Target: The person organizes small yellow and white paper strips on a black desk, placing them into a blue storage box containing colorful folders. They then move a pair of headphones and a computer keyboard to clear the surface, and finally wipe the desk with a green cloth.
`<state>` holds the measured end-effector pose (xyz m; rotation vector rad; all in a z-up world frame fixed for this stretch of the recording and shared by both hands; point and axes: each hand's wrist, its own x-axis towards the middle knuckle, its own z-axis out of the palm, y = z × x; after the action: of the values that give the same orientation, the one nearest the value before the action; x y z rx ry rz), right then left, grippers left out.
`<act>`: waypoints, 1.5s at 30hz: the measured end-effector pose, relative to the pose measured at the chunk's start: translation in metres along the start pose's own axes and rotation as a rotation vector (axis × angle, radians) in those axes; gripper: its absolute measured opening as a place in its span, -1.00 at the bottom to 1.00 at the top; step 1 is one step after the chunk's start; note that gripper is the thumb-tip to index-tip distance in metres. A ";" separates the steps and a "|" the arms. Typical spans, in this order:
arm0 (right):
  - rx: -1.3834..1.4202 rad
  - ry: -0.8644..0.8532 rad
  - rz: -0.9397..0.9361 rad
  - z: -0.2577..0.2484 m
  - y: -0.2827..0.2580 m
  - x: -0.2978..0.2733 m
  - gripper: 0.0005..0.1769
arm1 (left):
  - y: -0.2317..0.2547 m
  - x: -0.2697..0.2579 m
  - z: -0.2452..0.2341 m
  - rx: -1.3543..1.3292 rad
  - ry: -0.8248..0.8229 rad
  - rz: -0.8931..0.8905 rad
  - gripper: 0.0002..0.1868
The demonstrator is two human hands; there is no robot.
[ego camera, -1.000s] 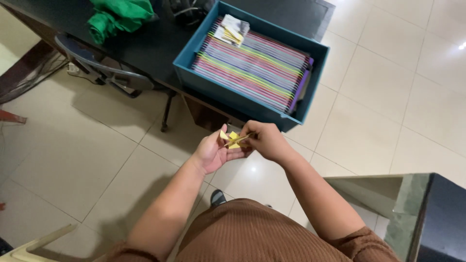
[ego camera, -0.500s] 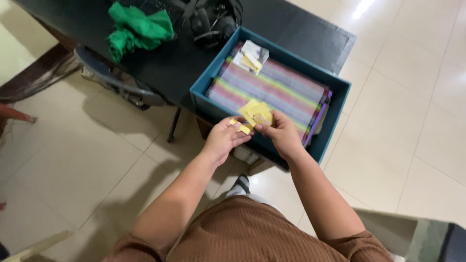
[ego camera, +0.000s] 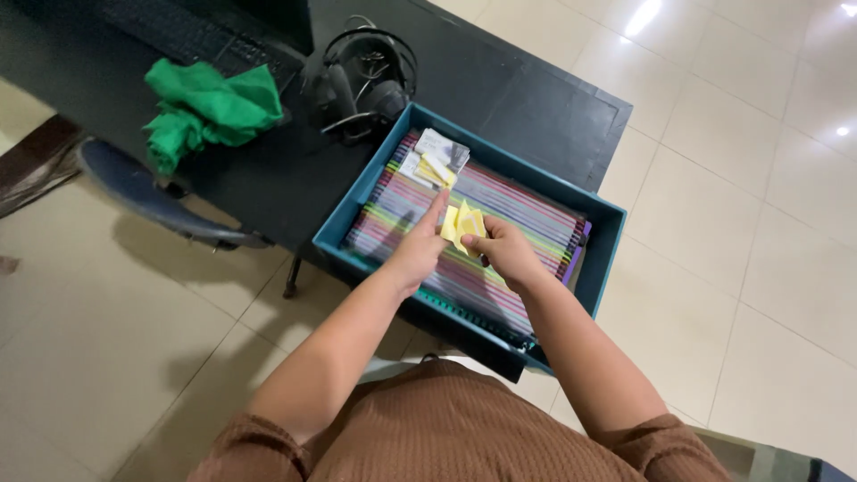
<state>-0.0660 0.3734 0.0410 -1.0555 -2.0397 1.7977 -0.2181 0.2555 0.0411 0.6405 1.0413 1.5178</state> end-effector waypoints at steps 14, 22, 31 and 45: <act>-0.341 0.583 0.176 -0.056 0.080 0.108 -0.71 | -0.006 0.093 -0.091 0.643 -0.167 0.049 -0.47; -0.961 0.763 0.088 -0.009 0.016 0.112 -0.63 | 0.069 0.083 -0.118 0.882 -0.215 0.073 -0.58; -1.135 0.798 -0.174 0.017 -0.010 0.084 -0.36 | 0.080 0.083 -0.146 0.729 -0.378 0.022 -0.65; -1.020 0.653 -0.190 0.015 0.027 0.074 -0.60 | 0.089 0.066 -0.143 0.887 -0.387 0.261 -0.77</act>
<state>-0.1186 0.4084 -0.0085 -1.3329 -2.4186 0.1354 -0.3969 0.2834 0.0435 1.6667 1.3383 1.0148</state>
